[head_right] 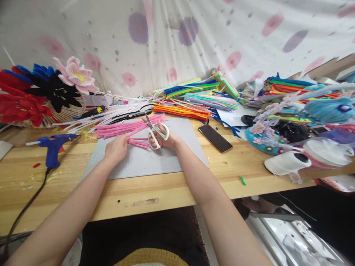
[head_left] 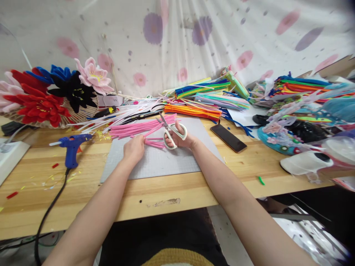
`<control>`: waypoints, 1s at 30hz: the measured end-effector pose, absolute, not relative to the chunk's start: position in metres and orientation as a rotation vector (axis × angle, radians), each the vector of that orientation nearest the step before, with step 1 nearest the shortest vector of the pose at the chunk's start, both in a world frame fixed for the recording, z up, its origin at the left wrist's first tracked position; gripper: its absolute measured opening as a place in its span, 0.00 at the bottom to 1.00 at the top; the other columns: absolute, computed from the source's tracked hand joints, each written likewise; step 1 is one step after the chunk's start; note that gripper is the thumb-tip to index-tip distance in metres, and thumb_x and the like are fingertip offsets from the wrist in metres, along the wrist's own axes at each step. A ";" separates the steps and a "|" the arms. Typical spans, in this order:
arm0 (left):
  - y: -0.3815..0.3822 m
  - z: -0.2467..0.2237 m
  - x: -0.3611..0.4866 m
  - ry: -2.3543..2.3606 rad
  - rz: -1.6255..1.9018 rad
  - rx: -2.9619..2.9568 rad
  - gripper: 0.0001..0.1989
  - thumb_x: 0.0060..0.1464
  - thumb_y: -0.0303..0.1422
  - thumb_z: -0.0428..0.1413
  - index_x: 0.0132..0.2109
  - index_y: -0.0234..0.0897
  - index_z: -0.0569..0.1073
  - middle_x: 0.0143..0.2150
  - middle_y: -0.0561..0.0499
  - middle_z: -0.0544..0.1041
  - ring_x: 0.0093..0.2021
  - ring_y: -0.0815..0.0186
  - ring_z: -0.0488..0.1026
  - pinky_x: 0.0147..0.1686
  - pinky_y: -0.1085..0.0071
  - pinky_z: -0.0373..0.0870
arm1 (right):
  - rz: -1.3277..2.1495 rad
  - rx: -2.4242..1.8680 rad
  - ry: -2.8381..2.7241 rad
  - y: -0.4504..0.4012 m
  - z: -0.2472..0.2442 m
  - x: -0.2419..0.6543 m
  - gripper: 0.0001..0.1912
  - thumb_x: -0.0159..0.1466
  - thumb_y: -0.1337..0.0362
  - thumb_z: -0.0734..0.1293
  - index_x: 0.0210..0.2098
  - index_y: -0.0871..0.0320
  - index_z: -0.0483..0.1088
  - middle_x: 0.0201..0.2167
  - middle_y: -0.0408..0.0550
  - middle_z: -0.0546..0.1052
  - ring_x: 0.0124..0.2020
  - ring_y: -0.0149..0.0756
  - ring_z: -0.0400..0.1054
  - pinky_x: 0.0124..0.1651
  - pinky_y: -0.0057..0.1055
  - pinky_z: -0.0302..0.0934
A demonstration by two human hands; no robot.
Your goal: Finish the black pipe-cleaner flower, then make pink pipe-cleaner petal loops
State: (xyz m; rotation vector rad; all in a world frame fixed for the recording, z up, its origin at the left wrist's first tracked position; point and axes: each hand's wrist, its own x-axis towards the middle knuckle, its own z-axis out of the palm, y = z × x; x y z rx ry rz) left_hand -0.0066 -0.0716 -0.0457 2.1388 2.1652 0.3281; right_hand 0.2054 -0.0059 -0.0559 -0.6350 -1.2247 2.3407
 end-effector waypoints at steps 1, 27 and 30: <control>-0.071 -0.044 -0.011 2.202 0.366 2.121 0.15 0.59 0.30 0.38 0.41 0.40 0.69 0.43 0.45 0.76 0.44 0.57 0.72 0.37 0.65 0.63 | 2.343 -0.647 -1.280 -0.007 -0.055 0.208 0.37 0.58 0.33 0.47 0.31 0.61 0.64 0.21 0.44 0.66 0.20 0.29 0.60 0.24 0.27 0.57; -0.051 -0.038 -0.045 2.297 0.577 2.261 0.17 0.55 0.36 0.47 0.48 0.34 0.70 0.47 0.42 0.72 0.49 0.55 0.67 0.49 0.62 0.61 | 0.577 -1.395 -1.498 0.024 -0.071 0.274 0.22 0.53 0.44 0.64 0.35 0.57 0.66 0.27 0.43 0.69 0.31 0.33 0.63 0.33 0.29 0.57; -0.033 -0.032 -0.042 2.327 0.498 2.301 0.13 0.55 0.37 0.47 0.42 0.35 0.71 0.44 0.42 0.73 0.48 0.54 0.68 0.47 0.62 0.62 | 0.388 -1.529 -1.561 0.026 -0.073 0.284 0.23 0.53 0.47 0.65 0.39 0.58 0.69 0.31 0.46 0.72 0.35 0.36 0.66 0.38 0.32 0.59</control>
